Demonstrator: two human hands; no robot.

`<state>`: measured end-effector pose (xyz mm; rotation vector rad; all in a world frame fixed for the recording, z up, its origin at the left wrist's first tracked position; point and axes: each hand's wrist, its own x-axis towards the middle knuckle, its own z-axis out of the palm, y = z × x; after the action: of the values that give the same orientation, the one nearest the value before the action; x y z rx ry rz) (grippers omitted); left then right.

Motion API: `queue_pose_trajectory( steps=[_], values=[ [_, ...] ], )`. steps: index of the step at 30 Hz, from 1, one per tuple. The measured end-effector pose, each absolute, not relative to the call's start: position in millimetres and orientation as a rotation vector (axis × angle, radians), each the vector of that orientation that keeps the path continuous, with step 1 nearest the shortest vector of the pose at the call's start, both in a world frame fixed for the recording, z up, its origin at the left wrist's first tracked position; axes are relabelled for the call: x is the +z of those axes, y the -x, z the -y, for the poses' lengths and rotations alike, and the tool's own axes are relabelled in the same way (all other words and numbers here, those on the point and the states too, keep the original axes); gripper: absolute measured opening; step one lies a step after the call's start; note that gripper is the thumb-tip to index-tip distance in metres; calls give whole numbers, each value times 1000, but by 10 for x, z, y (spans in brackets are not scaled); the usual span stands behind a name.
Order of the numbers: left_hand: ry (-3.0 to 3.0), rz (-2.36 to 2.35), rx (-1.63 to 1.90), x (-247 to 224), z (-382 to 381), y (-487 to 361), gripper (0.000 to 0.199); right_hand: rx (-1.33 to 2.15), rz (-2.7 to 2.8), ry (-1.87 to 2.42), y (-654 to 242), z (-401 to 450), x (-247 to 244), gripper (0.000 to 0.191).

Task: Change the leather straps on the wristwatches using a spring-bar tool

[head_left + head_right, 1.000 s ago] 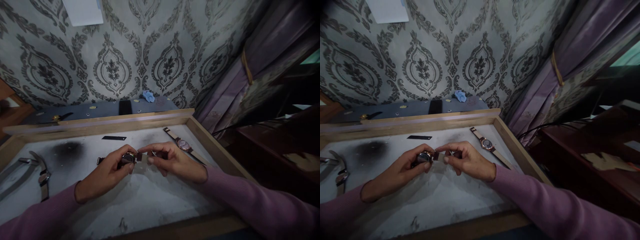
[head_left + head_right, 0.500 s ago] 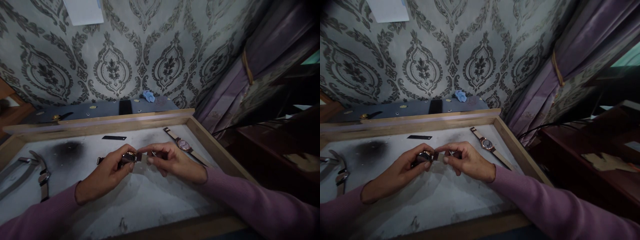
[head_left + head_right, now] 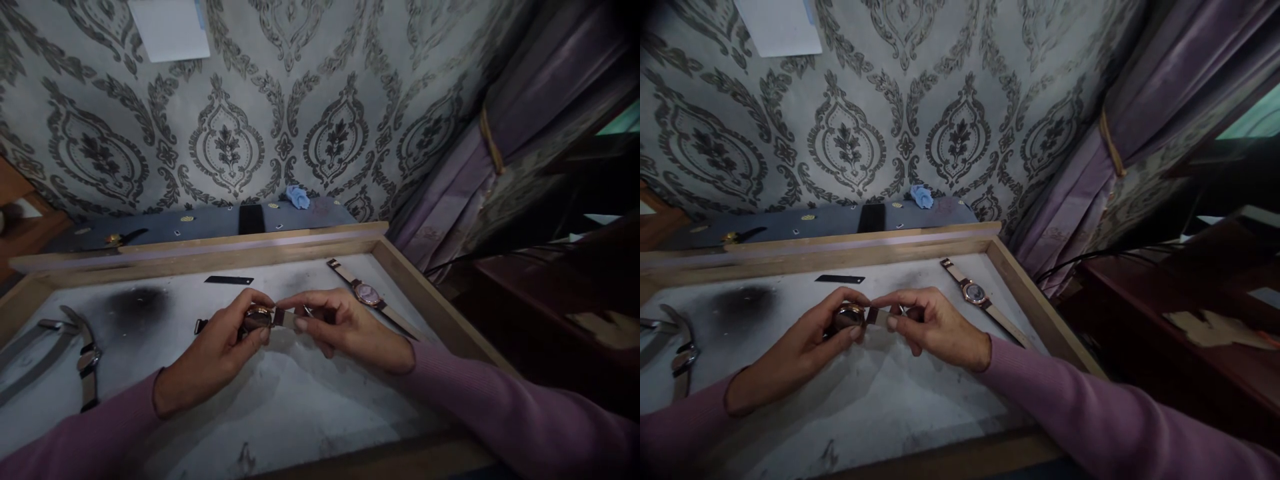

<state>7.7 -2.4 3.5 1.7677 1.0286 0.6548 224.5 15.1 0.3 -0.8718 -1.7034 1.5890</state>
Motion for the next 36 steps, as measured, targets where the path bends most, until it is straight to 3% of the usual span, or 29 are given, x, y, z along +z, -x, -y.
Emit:
queue_pose_trajectory(
  steps=[7, 36],
  values=[
    [-1609, -1043, 725, -9, 25, -106, 32, 1578, 1696, 890, -2238, -154, 10, 33],
    [-1661, -1017, 708, -8, 26, -105, 31, 1359, 1848, 882, -2244, -149, -87, 31]
  ],
)
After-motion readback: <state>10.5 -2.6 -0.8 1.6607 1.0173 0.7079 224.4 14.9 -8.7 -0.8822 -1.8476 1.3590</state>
